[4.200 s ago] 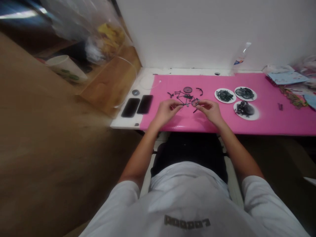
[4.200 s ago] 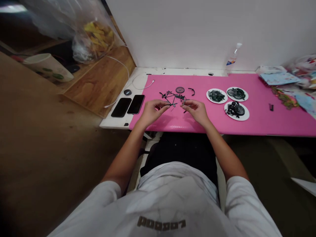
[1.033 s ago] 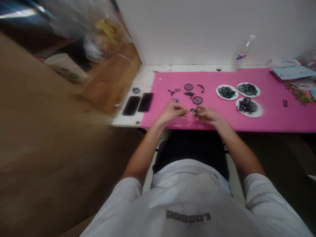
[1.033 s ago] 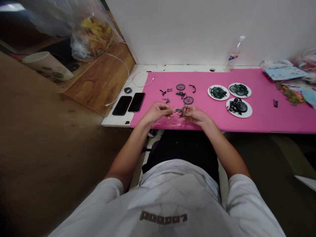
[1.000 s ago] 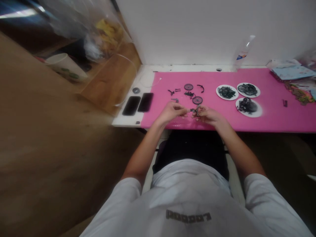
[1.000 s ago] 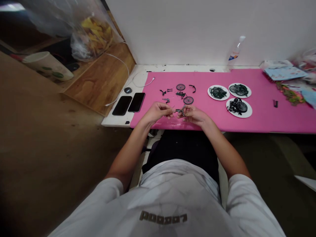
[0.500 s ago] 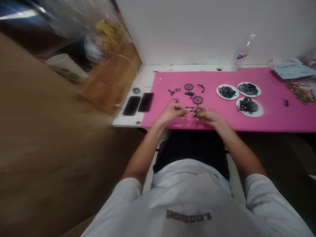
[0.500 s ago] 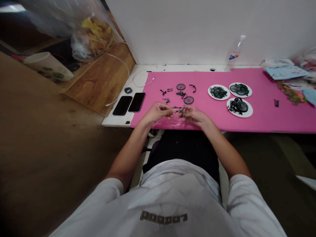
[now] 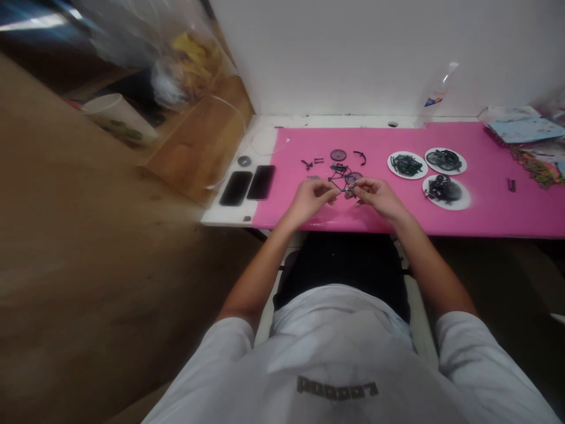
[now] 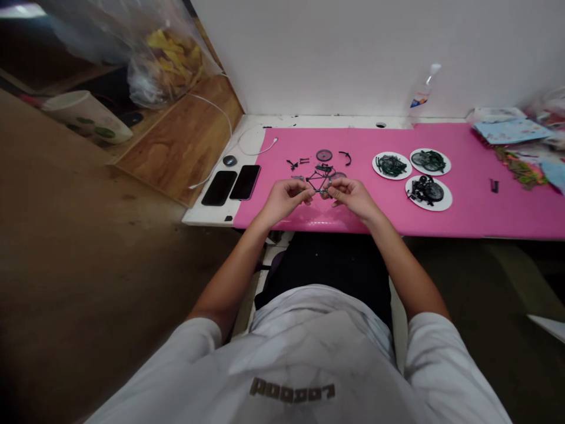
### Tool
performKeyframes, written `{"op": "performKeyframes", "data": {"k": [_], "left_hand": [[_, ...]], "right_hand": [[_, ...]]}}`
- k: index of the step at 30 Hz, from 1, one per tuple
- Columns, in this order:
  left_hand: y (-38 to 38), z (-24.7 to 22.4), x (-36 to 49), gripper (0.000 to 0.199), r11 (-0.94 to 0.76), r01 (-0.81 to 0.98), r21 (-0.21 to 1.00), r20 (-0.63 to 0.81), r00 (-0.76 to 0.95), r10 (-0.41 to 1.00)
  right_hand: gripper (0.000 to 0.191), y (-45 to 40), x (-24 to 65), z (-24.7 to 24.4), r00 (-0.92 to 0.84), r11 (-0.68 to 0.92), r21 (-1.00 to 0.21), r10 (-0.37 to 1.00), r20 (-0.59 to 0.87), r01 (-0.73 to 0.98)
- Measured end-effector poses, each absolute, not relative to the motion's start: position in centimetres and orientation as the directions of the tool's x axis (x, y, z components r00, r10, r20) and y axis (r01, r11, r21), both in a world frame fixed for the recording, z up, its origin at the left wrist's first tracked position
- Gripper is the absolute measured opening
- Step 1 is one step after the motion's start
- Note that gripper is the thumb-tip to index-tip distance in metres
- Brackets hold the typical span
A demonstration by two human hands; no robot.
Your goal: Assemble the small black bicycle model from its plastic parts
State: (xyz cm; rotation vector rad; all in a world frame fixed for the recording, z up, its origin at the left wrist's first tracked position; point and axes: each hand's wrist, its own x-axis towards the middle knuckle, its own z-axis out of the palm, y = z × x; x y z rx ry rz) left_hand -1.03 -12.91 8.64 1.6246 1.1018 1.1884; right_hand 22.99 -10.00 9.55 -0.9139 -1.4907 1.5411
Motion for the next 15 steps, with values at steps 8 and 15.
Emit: {"op": "performKeyframes", "data": {"k": [8, 15], "left_hand": [[-13.7, 9.2, -0.4, 0.027, -0.372, 0.263, 0.890, 0.364, 0.079, 0.928], [-13.6, 8.7, -0.3, 0.030, -0.432, 0.238, 0.870, 0.429, 0.066, 0.901]], "right_hand": [[0.037, -10.7, 22.6, 10.4, -0.373, 0.167, -0.985, 0.912, 0.171, -0.043], [0.042, -10.4, 22.0, 9.4, -0.292, 0.304, -0.953, 0.910, 0.295, -0.016]]}}
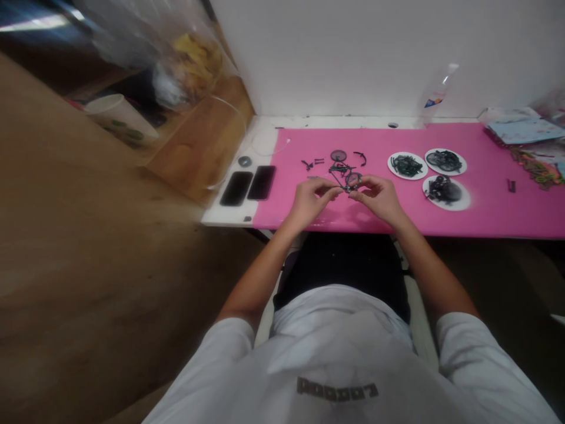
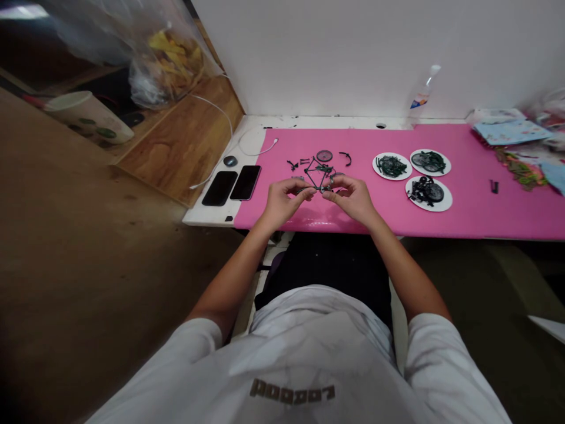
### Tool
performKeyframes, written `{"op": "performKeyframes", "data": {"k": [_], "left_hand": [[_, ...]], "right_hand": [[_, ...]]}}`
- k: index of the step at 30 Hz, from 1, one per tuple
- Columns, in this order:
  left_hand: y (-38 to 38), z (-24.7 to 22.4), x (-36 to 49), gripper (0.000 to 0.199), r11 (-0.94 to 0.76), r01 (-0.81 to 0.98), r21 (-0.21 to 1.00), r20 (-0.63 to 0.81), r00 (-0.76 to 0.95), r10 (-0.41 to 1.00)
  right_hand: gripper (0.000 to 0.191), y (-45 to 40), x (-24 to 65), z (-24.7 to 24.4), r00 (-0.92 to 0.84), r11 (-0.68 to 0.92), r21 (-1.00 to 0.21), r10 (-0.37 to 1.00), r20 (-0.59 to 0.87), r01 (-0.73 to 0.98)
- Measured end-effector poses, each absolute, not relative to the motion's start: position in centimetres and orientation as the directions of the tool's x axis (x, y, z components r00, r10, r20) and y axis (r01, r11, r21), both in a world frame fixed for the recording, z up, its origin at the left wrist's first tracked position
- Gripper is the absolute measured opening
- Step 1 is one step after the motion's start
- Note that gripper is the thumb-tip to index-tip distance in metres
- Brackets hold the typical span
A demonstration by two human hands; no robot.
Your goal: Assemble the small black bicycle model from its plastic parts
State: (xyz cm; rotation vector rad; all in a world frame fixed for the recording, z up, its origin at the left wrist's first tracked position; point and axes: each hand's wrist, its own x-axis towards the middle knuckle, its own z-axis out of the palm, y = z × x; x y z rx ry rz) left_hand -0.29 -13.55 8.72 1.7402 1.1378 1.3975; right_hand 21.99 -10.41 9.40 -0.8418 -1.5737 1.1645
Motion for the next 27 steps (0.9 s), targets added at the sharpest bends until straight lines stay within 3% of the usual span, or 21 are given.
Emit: {"op": "performKeyframes", "data": {"k": [4, 14, 21, 27], "left_hand": [[-13.3, 8.3, -0.2, 0.032, -0.479, 0.217, 0.850, 0.476, 0.069, 0.877], [-13.5, 7.7, 0.7, 0.030, -0.505, 0.235, 0.831, 0.514, 0.026, 0.858], [-14.0, 7.6, 1.4, 0.029, -0.509, 0.304, 0.805, 0.527, 0.027, 0.849], [-13.5, 7.1, 1.6, 0.028, -0.453, 0.209, 0.867, 0.470, -0.034, 0.882]], "right_hand": [[0.047, -10.3, 21.9, 9.2, -0.264, 0.399, -0.916, 0.890, 0.373, 0.051], [0.032, -10.2, 21.7, 8.0, -0.179, 0.523, -0.843, 0.848, 0.499, 0.129], [0.031, -9.9, 21.6, 6.9, -0.142, 0.532, -0.835, 0.845, 0.515, 0.139], [0.040, -9.7, 21.9, 7.8, -0.201, 0.480, -0.870, 0.868, 0.454, 0.113]]}}
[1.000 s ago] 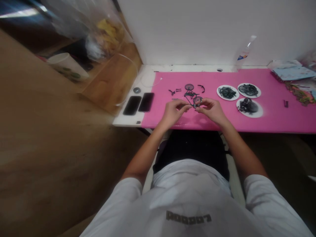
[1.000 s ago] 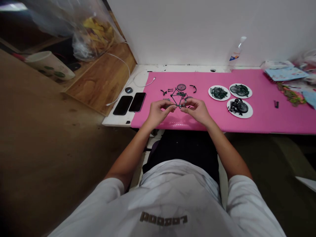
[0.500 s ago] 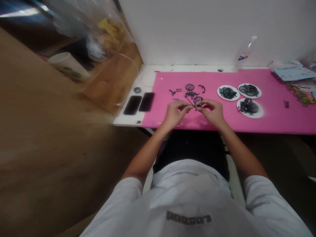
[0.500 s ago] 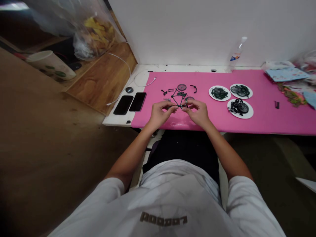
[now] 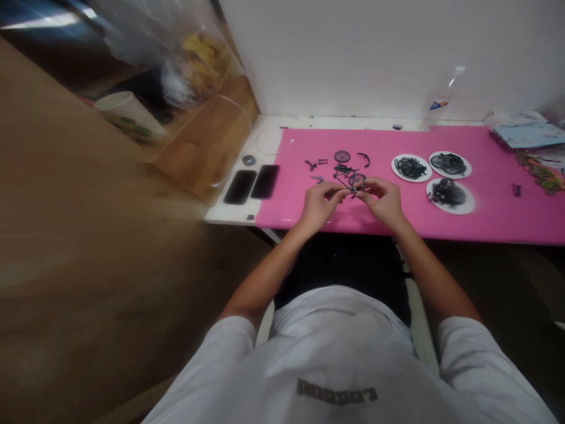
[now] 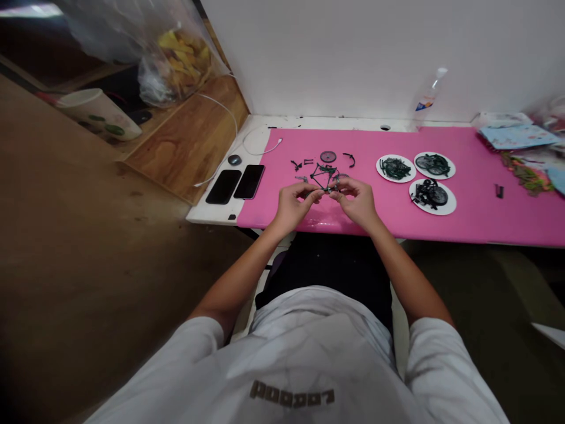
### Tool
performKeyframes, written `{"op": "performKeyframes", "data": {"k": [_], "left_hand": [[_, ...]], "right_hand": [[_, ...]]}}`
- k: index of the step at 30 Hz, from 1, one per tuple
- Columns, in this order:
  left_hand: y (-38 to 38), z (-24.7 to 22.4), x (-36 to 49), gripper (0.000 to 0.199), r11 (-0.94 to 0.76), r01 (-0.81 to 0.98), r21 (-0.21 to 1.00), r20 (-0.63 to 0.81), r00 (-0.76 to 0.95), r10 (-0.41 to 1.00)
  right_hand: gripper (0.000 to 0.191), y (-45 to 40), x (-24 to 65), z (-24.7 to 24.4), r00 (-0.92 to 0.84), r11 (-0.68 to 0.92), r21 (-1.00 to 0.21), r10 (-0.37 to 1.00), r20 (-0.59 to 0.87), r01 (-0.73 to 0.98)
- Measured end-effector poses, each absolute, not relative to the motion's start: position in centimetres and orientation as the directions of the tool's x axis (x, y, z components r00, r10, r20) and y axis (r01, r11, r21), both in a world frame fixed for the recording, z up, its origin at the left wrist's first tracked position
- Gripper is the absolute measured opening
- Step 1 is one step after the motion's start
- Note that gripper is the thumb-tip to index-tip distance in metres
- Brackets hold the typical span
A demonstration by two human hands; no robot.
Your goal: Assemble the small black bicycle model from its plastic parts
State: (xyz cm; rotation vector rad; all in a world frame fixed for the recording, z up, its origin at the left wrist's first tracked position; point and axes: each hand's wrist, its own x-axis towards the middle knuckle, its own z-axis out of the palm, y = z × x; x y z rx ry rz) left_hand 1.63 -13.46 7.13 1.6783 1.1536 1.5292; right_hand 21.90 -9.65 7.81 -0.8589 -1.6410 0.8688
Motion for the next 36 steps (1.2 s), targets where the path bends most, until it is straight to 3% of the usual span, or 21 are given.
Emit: {"op": "performKeyframes", "data": {"k": [10, 15, 18, 21, 25, 28, 36], "left_hand": [[-12.7, 7.2, 0.4, 0.020, -0.411, 0.133, 0.902, 0.414, 0.010, 0.910], [-11.8, 6.2, 0.4, 0.031, -0.351, 0.059, 0.935, 0.348, 0.060, 0.936], [-11.3, 5.4, 0.6, 0.036, -0.300, -0.018, 0.954, 0.301, 0.077, 0.951], [-11.0, 4.8, 1.0, 0.036, -0.223, -0.083, 0.971, 0.233, 0.136, 0.963], [-11.0, 4.5, 1.2, 0.036, -0.172, -0.091, 0.981, 0.188, 0.216, 0.958], [-11.2, 4.6, 1.2, 0.041, -0.132, -0.100, 0.986, 0.154, 0.262, 0.953], [-11.1, 4.6, 0.9, 0.046, 0.033, -0.237, 0.971, 0.030, 0.257, 0.966]], "right_hand": [[0.041, -9.8, 22.8, 9.5, -0.288, 0.432, -0.895, 0.876, 0.387, 0.109], [0.050, -8.7, 23.5, 8.9, -0.270, 0.454, -0.881, 0.872, 0.407, 0.137], [0.044, -8.1, 24.2, 8.9, -0.282, 0.572, -0.791, 0.813, 0.510, 0.219], [0.034, -8.0, 24.6, 9.1, -0.351, 0.690, -0.607, 0.724, 0.595, 0.394], [0.021, -7.8, 24.5, 8.8, -0.428, 0.718, -0.492, 0.691, 0.582, 0.491], [0.007, -7.3, 24.6, 8.2, -0.471, 0.722, -0.535, 0.692, 0.547, 0.440], [0.009, -7.4, 24.9, 7.7, -0.352, 0.569, -0.752, 0.814, 0.461, 0.331]]}}
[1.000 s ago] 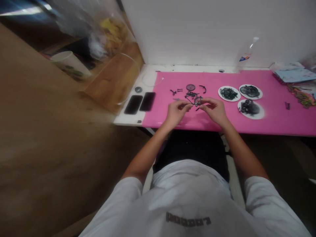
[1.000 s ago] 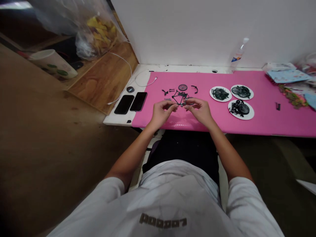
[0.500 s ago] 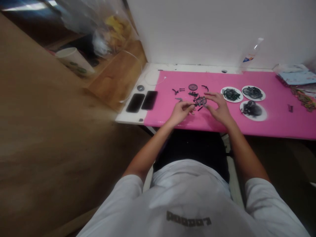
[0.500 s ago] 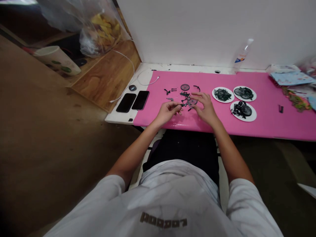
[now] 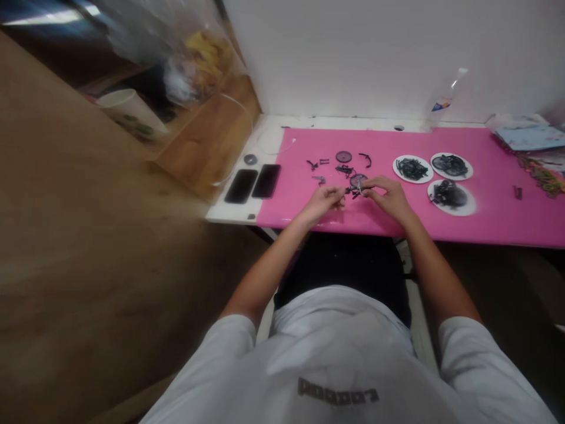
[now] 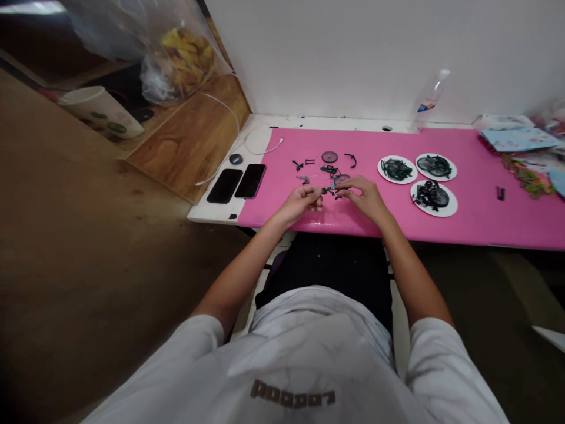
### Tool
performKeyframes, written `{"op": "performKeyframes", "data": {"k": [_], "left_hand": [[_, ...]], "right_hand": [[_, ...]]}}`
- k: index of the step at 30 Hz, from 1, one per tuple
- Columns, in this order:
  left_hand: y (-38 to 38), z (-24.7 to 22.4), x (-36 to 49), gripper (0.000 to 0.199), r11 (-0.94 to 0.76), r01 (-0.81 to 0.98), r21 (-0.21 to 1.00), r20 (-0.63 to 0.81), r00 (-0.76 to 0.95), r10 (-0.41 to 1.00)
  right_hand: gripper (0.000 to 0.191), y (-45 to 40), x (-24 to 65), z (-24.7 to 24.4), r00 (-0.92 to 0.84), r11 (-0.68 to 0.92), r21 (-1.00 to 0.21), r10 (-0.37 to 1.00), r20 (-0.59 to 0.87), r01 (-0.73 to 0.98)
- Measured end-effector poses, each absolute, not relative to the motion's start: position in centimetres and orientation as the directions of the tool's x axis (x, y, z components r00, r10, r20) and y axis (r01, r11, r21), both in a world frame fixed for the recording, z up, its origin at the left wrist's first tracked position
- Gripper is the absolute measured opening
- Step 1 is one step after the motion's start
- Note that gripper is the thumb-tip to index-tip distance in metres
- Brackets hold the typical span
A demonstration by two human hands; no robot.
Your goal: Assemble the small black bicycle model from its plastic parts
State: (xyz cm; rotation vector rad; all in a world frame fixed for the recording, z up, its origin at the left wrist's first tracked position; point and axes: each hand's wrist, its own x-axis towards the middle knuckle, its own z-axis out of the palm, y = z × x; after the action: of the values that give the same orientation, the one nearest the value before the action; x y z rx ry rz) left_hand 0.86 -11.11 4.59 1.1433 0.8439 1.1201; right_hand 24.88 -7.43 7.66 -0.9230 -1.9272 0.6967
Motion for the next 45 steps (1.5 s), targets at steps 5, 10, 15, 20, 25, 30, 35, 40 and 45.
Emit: {"op": "performKeyframes", "data": {"k": [5, 10, 15, 20, 25, 30, 35, 40, 45], "left_hand": [[-10.5, 3.8, 0.4, 0.054, 0.060, -0.261, 0.963, 0.017, 0.283, 0.959], [-8.9, 2.2, -1.4, 0.048, -0.118, -0.026, 0.993, 0.118, 0.015, 0.993], [-8.3, 1.2, -3.7, 0.022, -0.296, 0.466, 0.834, 0.399, -0.138, 0.906], [-8.5, 0.6, -4.2, 0.039, -0.307, 0.715, 0.629, 0.434, 0.004, 0.901], [-8.5, -0.4, -3.8, 0.062, -0.264, 0.790, 0.553, 0.362, 0.058, 0.931], [-8.3, -0.9, -3.6, 0.055, -0.273, 0.827, 0.491, 0.317, 0.123, 0.941], [-8.1, -1.0, -3.5, 0.048, -0.302, 0.812, 0.500, 0.352, 0.128, 0.927], [-8.1, -0.8, -3.5, 0.047, -0.291, 0.799, 0.527, 0.358, 0.103, 0.928], [-8.3, -0.8, -3.5, 0.041, -0.284, 0.803, 0.523, 0.371, 0.085, 0.925]], "right_hand": [[0.034, -6.5, 24.9, 6.7, -0.259, 0.432, -0.866, 0.892, 0.369, 0.251], [0.054, -4.1, 26.4, 5.2, -0.067, 0.368, -0.913, 0.930, 0.362, 0.177], [0.060, -2.4, 27.5, 3.2, 0.054, 0.281, -0.950, 0.955, 0.291, 0.137], [0.060, -2.1, 27.2, 1.6, 0.059, 0.220, -0.966, 0.971, 0.230, 0.137], [0.055, -2.4, 26.9, 1.0, 0.034, 0.242, -0.951, 0.967, 0.253, 0.194], [0.052, -2.6, 26.8, 0.6, 0.003, 0.270, -0.930, 0.960, 0.279, 0.248], [0.051, -2.5, 26.8, 0.5, 0.002, 0.255, -0.931, 0.964, 0.265, 0.262], [0.050, -2.4, 26.9, 0.4, -0.016, 0.257, -0.927, 0.965, 0.263, 0.272], [0.050, -2.4, 26.9, 0.2, -0.022, 0.280, -0.919, 0.958, 0.285, 0.279]]}}
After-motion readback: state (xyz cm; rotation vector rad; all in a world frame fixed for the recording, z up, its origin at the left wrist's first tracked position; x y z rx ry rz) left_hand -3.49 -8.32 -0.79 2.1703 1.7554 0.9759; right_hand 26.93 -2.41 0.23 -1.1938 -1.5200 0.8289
